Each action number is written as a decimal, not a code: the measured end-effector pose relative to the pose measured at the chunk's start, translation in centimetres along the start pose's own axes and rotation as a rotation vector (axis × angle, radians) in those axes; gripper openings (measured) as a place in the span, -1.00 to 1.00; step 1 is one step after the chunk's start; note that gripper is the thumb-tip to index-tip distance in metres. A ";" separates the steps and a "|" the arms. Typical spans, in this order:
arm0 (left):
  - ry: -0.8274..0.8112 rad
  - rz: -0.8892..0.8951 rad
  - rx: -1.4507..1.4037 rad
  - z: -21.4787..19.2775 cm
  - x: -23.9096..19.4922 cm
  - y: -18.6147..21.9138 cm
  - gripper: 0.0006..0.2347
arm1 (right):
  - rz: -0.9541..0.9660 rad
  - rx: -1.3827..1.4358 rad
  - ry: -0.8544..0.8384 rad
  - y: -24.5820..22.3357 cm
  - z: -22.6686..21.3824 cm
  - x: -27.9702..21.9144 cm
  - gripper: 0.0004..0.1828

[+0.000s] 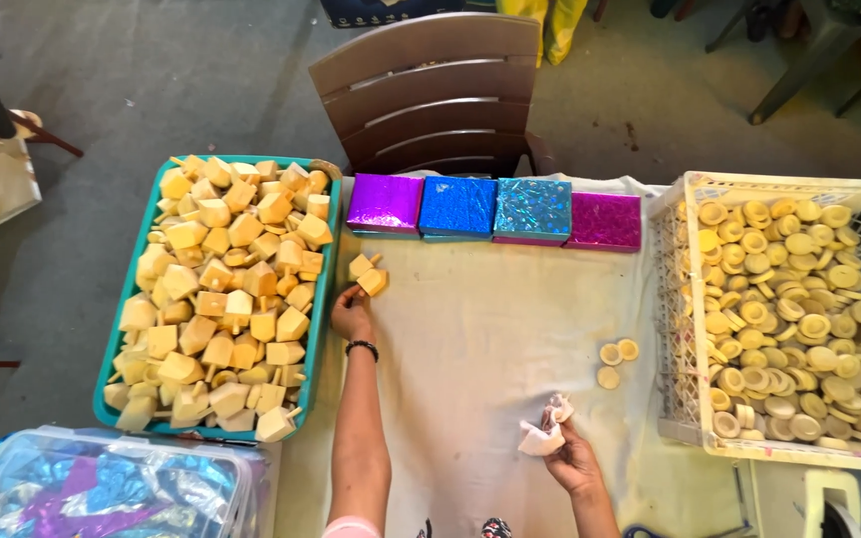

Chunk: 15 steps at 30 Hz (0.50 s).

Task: The person arranges small wooden pieces and round wooden discs on a table, then wraps each wooden piece individually in a white plastic bag. The person also handles a purple foil-wrapped item and places it with other wrapped items on the table.

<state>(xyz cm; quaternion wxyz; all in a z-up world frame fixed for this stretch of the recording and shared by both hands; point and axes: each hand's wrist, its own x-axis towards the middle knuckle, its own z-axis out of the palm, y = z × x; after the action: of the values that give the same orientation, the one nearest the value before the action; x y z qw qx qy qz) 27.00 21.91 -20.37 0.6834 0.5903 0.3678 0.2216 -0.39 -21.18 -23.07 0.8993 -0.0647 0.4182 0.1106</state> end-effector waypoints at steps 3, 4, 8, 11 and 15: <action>0.021 -0.032 0.075 0.4 -1.4 2.0 -0.93 | 0.010 0.008 -0.019 0.0 0.6 -0.6 -0.48; 0.036 -0.052 0.120 0.4 -2.0 3.1 -0.94 | 0.004 0.016 0.022 0.2 0.9 -0.8 -0.50; 0.027 -0.031 0.147 1.1 -3.3 4.7 -0.92 | -0.007 -0.003 0.067 0.3 0.9 -0.8 -0.52; 0.078 -0.075 0.215 1.5 -3.9 5.7 -0.93 | -0.017 0.000 0.041 0.3 1.5 -1.2 -0.49; 0.098 -0.084 0.220 1.5 -4.6 6.6 -0.94 | -0.014 -0.037 0.045 0.3 1.7 -1.4 -0.48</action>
<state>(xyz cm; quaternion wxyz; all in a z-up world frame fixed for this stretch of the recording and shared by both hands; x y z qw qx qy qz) 26.15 18.89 -12.78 0.6044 0.6344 0.4472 0.1798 -0.10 -20.74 -20.91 0.8890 -0.0868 0.4357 0.1107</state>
